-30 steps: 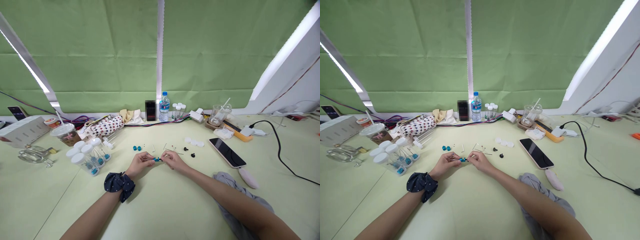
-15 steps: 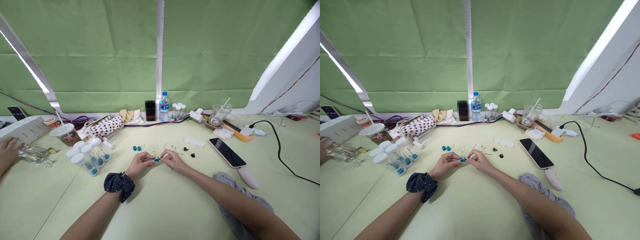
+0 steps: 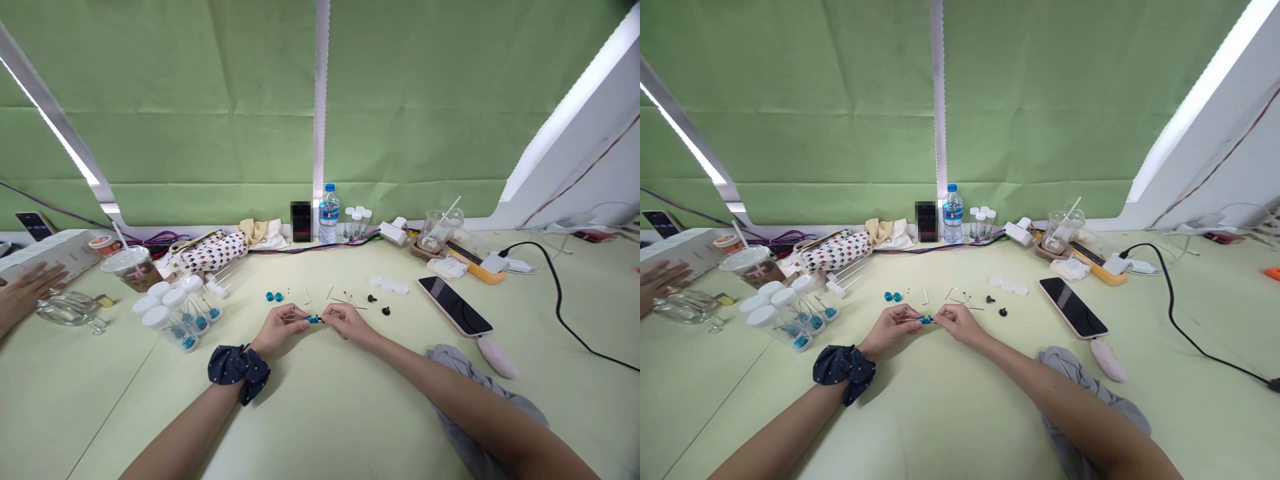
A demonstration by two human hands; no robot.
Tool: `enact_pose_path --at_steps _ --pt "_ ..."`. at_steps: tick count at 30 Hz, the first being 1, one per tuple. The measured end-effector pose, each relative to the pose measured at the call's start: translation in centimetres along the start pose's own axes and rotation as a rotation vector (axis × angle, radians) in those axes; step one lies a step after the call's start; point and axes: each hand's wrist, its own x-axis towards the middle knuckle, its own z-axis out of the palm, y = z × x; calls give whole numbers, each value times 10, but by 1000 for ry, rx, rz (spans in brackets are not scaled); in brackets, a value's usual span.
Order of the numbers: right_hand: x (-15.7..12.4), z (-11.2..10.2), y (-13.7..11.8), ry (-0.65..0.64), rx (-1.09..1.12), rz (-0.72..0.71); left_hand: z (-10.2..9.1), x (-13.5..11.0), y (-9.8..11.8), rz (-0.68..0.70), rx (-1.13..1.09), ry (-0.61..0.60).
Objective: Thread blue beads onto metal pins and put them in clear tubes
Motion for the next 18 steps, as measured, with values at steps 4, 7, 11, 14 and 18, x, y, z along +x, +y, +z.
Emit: enact_pose_path --at_steps 4,7,11,14,18 --pt "-1 0 1 -5 6 -1 -1 0 -2 8 -8 2" --pt "-1 -1 1 -7 23 -8 -1 0 -2 9 -11 1" --pt "0 0 2 -9 32 -23 1 0 -1 8 -8 6" --pt "1 0 5 2 28 -17 1 0 -1 12 0 2" --pt "2 0 8 7 7 -9 0 0 -2 10 0 -3"
